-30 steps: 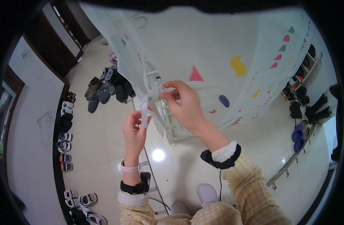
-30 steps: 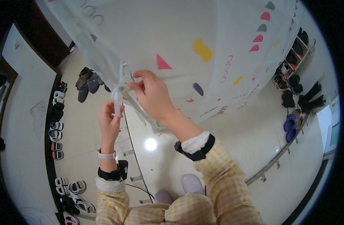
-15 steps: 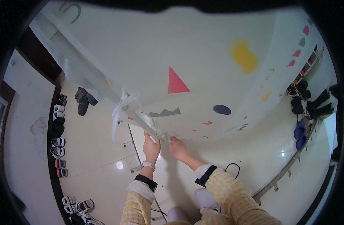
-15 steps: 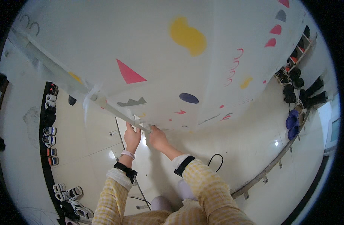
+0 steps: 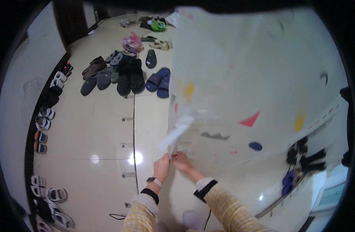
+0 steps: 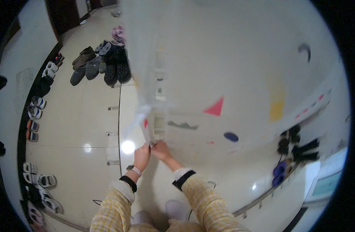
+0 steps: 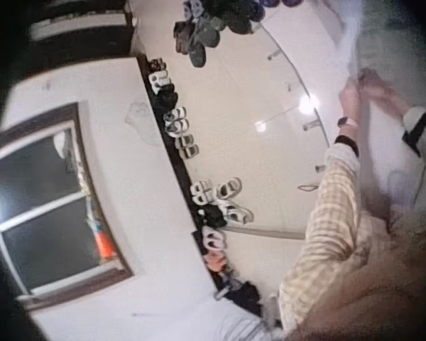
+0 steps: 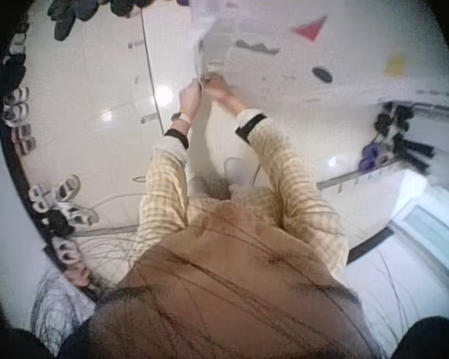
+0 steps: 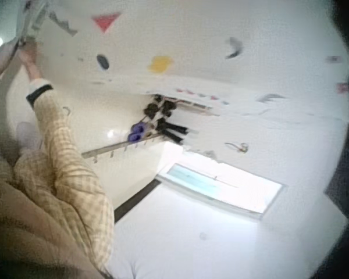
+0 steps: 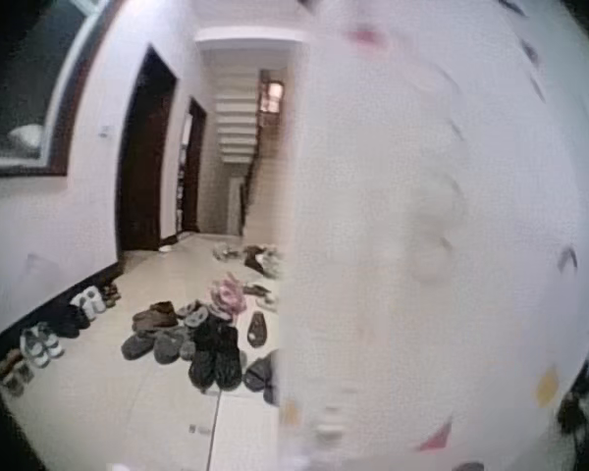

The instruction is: The person assembles a collapsible fabric storage unit by first washing a metal frame in the bathroom, then carrying it to a hallway. They unfold a patterned fabric cover and fit it over the frame, securing it with ties and zippers.

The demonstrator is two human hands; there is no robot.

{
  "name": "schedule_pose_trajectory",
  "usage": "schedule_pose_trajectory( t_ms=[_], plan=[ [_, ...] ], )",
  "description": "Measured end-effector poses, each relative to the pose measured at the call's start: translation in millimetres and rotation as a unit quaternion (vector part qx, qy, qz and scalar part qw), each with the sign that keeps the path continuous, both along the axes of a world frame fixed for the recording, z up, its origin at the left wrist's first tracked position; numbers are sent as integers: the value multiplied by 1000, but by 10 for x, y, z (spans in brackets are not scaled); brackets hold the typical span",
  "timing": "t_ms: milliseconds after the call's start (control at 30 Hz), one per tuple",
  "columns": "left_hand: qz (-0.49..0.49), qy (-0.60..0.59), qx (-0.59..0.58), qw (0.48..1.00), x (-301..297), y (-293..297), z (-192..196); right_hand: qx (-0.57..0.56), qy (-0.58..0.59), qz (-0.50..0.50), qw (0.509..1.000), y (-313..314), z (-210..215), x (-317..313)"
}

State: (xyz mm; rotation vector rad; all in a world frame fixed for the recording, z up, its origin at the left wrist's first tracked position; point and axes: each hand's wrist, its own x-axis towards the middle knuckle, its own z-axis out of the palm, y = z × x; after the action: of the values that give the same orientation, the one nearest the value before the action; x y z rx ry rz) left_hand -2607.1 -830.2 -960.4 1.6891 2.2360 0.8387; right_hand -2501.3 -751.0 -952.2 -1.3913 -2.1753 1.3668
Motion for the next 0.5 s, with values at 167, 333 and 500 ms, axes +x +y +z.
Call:
schedule_pose_trajectory(
  t_ms=[167,333,500],
  plan=[
    [-1,-62,26,998,96,-20,-75,138,-46,27,989,-92,74,28],
    [5,-55,41,998,120,-120,-70,163,-113,59,978,-68,-18,34],
    [-5,-49,37,998,134,-166,-110,178,-225,140,948,-121,427,12]
  ],
)
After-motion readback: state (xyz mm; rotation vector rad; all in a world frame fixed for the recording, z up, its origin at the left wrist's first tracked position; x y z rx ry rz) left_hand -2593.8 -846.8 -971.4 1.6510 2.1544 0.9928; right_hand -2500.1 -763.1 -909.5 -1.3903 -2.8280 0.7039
